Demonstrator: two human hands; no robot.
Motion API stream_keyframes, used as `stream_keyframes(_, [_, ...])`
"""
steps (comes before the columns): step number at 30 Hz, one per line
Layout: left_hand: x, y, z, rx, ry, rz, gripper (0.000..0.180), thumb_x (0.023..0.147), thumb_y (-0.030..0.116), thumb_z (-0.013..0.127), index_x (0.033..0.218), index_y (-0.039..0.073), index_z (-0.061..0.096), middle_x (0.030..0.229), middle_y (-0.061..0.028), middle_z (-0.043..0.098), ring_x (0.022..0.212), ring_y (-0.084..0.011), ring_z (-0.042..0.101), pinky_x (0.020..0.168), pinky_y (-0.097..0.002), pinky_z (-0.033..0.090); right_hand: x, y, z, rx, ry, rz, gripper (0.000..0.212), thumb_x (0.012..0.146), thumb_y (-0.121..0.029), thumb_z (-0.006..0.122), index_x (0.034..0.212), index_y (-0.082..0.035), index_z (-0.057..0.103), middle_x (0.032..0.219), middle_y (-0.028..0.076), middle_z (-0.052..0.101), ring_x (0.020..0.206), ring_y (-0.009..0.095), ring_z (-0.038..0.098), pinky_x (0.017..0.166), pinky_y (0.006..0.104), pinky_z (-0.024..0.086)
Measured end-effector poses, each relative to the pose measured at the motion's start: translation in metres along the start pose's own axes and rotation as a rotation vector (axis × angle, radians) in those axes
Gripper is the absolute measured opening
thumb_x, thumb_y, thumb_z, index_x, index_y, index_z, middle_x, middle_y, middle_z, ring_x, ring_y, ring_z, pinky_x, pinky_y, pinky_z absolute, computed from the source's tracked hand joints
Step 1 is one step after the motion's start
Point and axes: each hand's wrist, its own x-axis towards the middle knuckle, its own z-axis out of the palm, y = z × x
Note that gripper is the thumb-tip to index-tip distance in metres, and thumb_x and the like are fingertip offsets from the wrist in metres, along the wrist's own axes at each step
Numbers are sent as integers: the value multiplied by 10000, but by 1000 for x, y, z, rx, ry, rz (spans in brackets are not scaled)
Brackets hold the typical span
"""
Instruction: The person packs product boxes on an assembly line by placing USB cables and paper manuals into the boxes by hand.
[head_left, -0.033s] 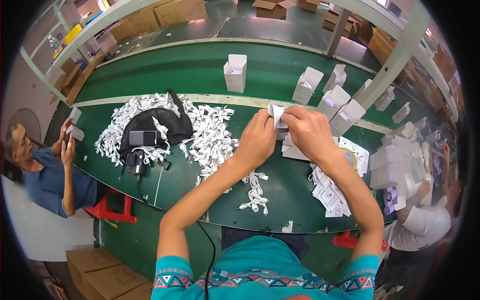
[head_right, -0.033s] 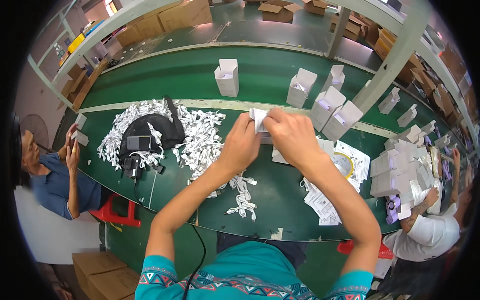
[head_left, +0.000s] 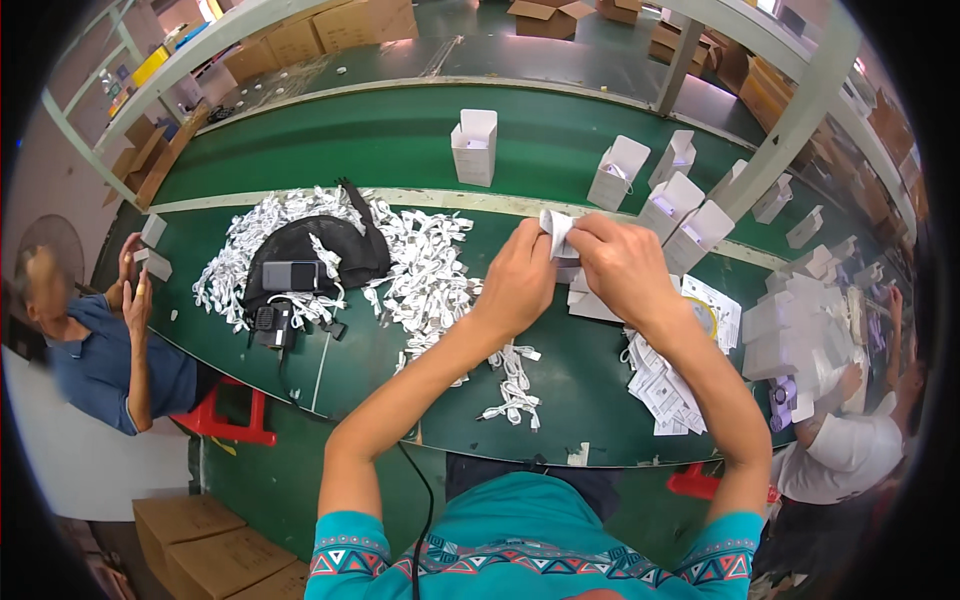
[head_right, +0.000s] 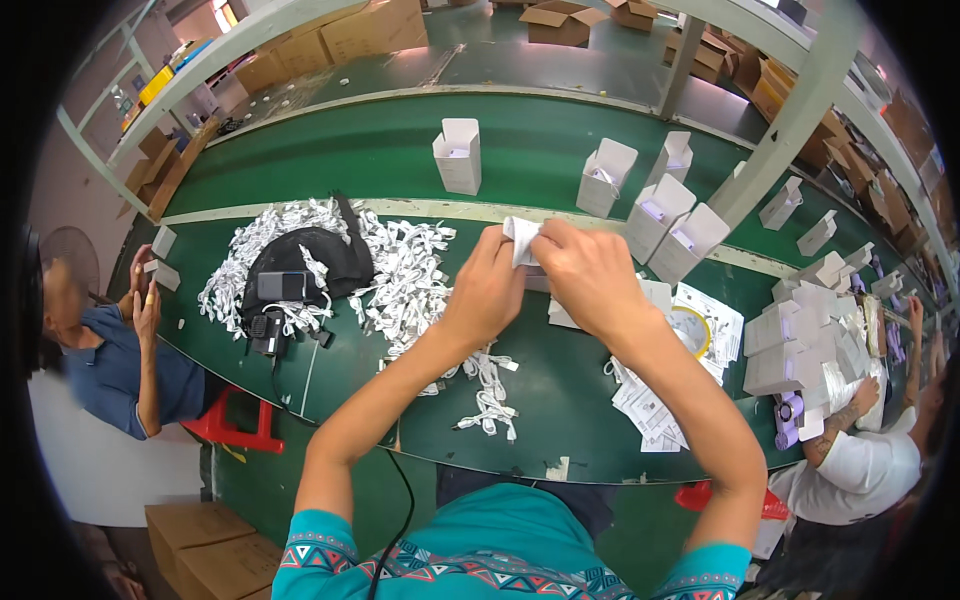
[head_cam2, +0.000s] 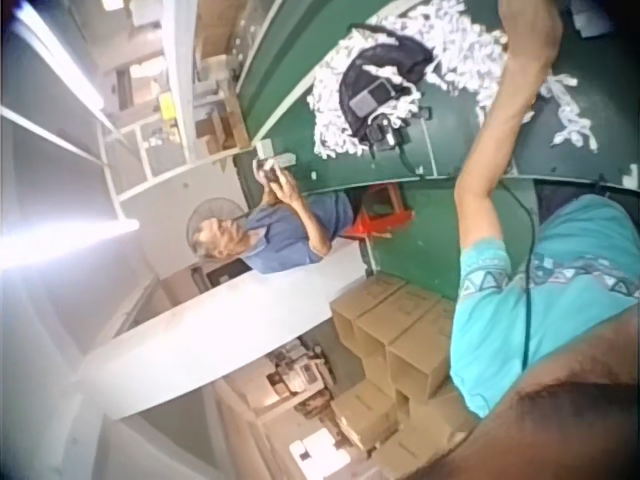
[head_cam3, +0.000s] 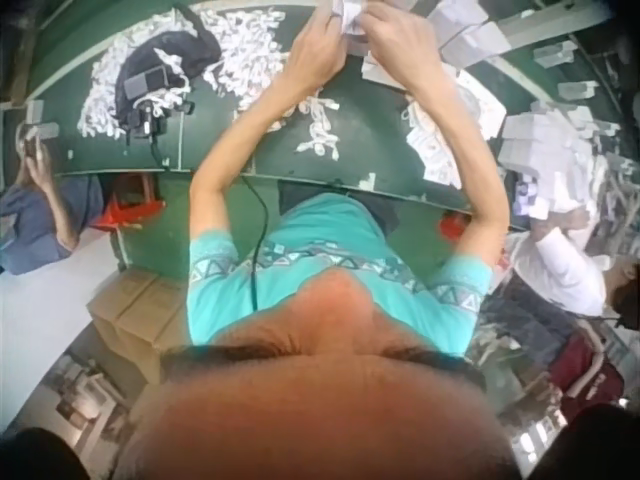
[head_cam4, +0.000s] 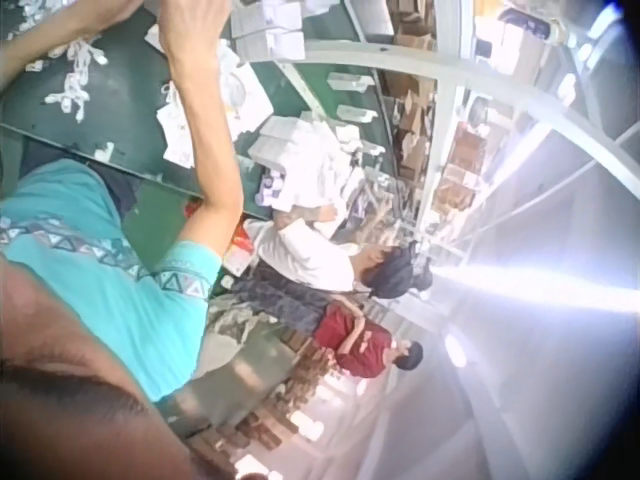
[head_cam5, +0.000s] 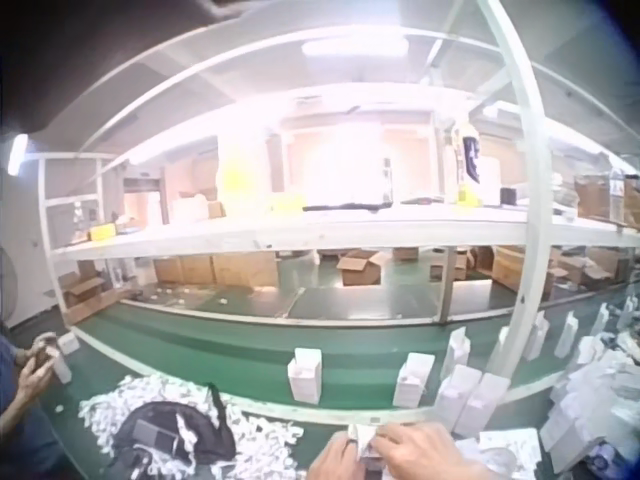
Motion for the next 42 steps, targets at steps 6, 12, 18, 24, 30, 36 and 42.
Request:
stream_keyframes(6, [-7, -14, 2, -144, 112, -17, 206, 924, -74, 609, 1123, -30, 575, 1179, -214, 566, 1015, -421, 632, 866, -458, 535, -6, -5, 13, -108, -186, 3, 126, 815, 18, 639, 932, -30, 635, 905, 108, 663, 748, 351, 705, 610, 446, 555])
stream_keyframes(12, [0, -20, -1, -234, 184, -85, 143, 953, -47, 626, 1086, -28, 578, 1187, -216, 584, 1010, -404, 644, 856, -450, 537, -9, 1, 39, -14, -251, 107, 143, 870, -15, 601, 1013, -15, 608, 1006, 163, 659, 786, 397, 710, 650, 485, 573])
stream_keyframes(18, [21, -16, -7, -125, 181, 4, 104, 904, -9, 708, 1003, -39, 696, 1108, -213, 608, 938, -376, 687, 810, -440, 563, -9, -4, 52, 157, -265, 182, 302, 907, -40, 576, 1207, -58, 607, 1062, 178, 654, 824, 407, 709, 700, 520, 571])
stream_keyframes(24, [47, -21, -15, 32, -131, -154, 104, 868, 6, 722, 957, -25, 763, 1149, -226, 652, 960, -387, 692, 874, -435, 558, -16, -10, 58, 119, -130, 231, 271, 893, -28, 596, 1163, -43, 597, 1079, 169, 644, 795, 380, 707, 683, 496, 568])
stream_keyframes(30, [37, -41, -22, -177, -527, -238, 270, 882, 156, 757, 1062, -45, 748, 1170, -272, 638, 968, -406, 690, 898, -436, 562, -23, 4, 39, 30, -45, 92, 265, 814, -20, 681, 1075, -10, 634, 1089, 116, 657, 882, 303, 709, 699, 430, 582])
stream_keyframes(36, [73, -82, -47, 141, -243, -74, 308, 767, 140, 853, 987, -17, 705, 983, -230, 655, 939, -420, 667, 837, -500, 540, 12, 63, 6, 269, 345, 137, 377, 861, -9, 714, 1232, 19, 647, 1242, 173, 650, 941, 363, 697, 812, 437, 584])
stream_keyframes(42, [192, -190, 11, 403, 74, -125, 327, 767, 187, 871, 988, -11, 735, 1024, -241, 704, 925, -441, 693, 828, -511, 570, 65, 111, 55, 151, 98, 386, 1032, 761, -256, 923, 1575, 17, 351, 1373, 274, 603, 1180, 424, 652, 999, 478, 547])
